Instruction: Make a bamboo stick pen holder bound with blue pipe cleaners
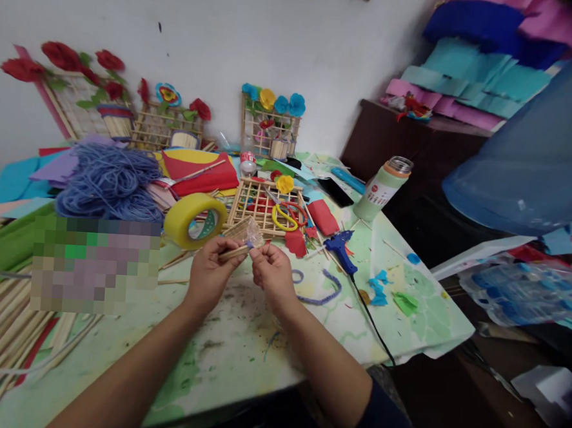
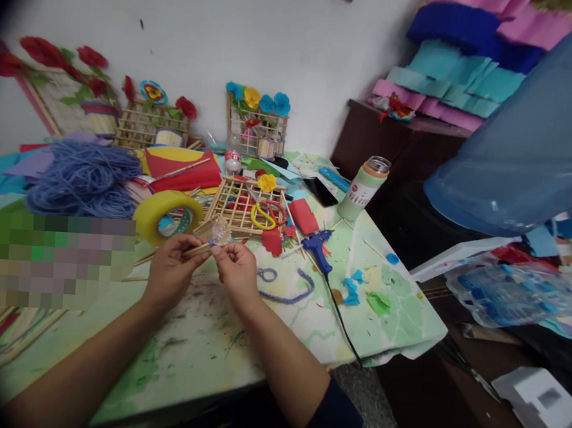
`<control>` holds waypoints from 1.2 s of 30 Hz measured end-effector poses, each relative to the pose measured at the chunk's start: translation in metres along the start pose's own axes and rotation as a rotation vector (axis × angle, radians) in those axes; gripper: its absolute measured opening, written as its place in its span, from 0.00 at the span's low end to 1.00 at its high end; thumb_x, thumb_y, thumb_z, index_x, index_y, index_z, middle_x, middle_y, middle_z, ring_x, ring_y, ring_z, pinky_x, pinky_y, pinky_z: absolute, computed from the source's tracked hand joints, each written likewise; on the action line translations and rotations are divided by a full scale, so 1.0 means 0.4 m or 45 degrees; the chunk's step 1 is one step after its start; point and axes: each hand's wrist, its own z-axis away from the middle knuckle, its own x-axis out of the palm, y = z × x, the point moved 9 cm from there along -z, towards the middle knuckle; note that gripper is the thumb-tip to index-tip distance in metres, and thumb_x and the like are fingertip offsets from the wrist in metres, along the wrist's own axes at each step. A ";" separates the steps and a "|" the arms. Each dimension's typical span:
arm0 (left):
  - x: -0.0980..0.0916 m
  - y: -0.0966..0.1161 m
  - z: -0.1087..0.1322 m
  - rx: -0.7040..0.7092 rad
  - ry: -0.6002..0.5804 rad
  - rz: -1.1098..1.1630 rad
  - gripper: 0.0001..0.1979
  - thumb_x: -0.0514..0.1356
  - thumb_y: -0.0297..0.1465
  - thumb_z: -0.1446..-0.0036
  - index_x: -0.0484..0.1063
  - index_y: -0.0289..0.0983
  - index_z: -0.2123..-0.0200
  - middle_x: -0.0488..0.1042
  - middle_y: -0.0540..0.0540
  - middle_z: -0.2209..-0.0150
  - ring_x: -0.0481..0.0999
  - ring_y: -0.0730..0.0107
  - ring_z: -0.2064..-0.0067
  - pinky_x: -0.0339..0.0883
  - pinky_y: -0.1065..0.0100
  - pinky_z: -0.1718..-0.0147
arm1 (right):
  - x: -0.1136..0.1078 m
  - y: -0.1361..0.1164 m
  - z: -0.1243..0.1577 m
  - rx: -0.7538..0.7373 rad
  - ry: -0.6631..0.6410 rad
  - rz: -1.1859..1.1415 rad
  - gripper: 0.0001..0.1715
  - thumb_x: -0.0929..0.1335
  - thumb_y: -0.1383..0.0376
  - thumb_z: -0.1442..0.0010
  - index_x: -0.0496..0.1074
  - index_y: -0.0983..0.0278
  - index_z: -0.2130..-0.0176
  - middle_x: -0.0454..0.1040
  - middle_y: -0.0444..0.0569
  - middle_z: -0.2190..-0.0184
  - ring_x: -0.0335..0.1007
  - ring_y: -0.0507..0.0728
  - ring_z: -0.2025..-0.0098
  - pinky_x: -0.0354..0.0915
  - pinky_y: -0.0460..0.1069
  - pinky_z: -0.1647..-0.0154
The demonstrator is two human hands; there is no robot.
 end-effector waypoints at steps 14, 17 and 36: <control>0.012 -0.006 0.005 -0.090 -0.036 0.088 0.11 0.66 0.30 0.53 0.66 0.38 0.70 0.76 0.46 0.61 0.76 0.66 0.58 0.67 0.63 0.55 | 0.009 -0.002 0.005 0.001 -0.022 -0.026 0.23 0.72 0.50 0.55 0.59 0.61 0.76 0.54 0.31 0.89 0.42 0.44 0.88 0.42 0.42 0.87; 0.008 -0.019 0.004 -0.107 -0.020 0.100 0.12 0.67 0.30 0.54 0.66 0.39 0.69 0.76 0.48 0.64 0.76 0.65 0.58 0.68 0.63 0.56 | 0.007 -0.006 0.005 -0.014 -0.020 -0.014 0.23 0.72 0.50 0.55 0.59 0.61 0.76 0.53 0.31 0.89 0.42 0.44 0.88 0.42 0.42 0.87; 0.026 -0.058 0.016 -0.408 0.056 0.458 0.18 0.71 0.30 0.61 0.75 0.37 0.64 0.77 0.47 0.63 0.75 0.68 0.61 0.66 0.63 0.55 | -0.046 -0.071 0.001 -0.344 0.163 0.431 0.16 0.69 0.53 0.48 0.68 0.64 0.74 0.61 0.38 0.82 0.52 0.48 0.79 0.53 0.44 0.78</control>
